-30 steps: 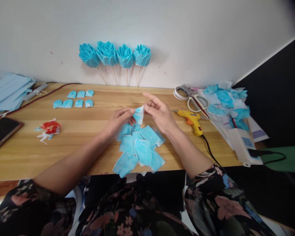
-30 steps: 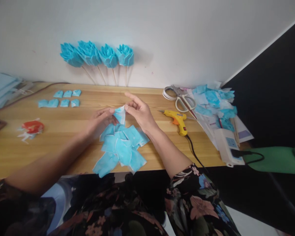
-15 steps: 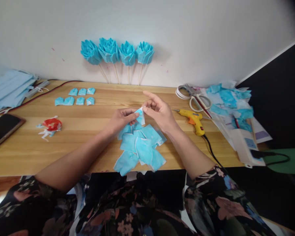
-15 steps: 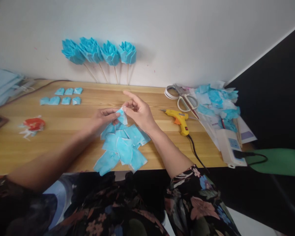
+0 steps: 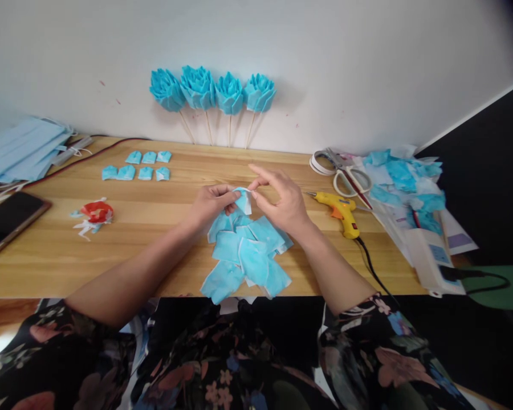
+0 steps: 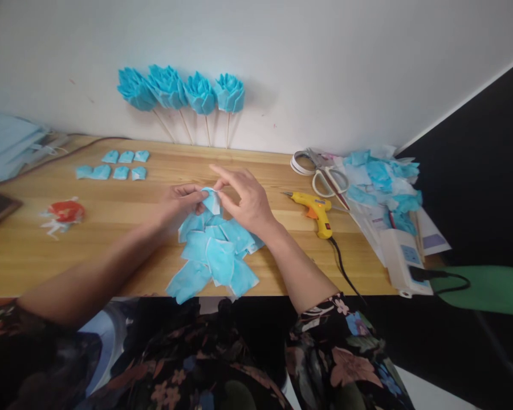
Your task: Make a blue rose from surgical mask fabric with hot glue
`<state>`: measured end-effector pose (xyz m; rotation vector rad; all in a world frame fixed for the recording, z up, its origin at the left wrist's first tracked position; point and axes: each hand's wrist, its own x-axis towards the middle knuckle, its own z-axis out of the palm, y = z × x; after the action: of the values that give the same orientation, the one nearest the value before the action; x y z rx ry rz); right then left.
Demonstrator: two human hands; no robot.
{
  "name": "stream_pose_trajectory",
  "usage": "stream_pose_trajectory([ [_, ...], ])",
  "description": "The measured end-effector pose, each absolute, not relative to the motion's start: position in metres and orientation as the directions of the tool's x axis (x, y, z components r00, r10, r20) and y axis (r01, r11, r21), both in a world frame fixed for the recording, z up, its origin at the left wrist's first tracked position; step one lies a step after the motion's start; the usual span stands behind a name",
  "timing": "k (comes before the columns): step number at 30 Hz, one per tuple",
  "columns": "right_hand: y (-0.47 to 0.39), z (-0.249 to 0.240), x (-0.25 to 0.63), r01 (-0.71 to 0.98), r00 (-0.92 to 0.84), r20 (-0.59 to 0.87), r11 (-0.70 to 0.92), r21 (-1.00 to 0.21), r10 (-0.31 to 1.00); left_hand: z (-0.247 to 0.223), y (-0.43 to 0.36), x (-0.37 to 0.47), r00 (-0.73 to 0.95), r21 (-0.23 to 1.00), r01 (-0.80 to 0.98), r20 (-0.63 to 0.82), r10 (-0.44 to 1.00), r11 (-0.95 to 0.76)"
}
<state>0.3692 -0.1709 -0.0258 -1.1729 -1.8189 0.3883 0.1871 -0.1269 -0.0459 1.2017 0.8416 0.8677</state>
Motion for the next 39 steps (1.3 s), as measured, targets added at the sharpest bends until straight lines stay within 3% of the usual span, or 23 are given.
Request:
stream_pose_trajectory([
  [6,-0.17,-0.027,0.371,0.569,-0.241,0.511,0.546,-0.615,0.825,-0.047,-0.124,0.187,0.434,0.962,-0.189,-0.096,0.896,0.194],
  [10,-0.173,-0.023,0.373,0.469,-0.114,0.475,0.469,-0.749,0.873,-0.045,-0.124,0.187,0.415,0.968,-0.185,-0.078,0.907,0.168],
  [15,-0.167,-0.03,0.374,0.187,0.062,0.23,0.215,-0.959,0.971,-0.04,-0.128,0.186,0.387,0.999,-0.049,0.015,0.922,0.004],
  [21,-0.162,-0.036,0.374,-0.07,-0.01,0.003,0.002,-0.998,1.0,-0.037,-0.131,0.187,0.411,0.996,0.013,0.075,0.909,-0.088],
  [27,-0.164,-0.032,0.371,-0.107,-0.057,0.007,0.001,-0.994,0.998,-0.04,-0.13,0.187,0.411,0.995,0.012,0.084,0.908,-0.098],
  [39,-0.163,-0.032,0.373,-0.001,-0.076,0.085,0.085,-0.996,0.993,-0.039,-0.13,0.187,0.425,0.999,0.003,0.048,0.904,-0.054],
])
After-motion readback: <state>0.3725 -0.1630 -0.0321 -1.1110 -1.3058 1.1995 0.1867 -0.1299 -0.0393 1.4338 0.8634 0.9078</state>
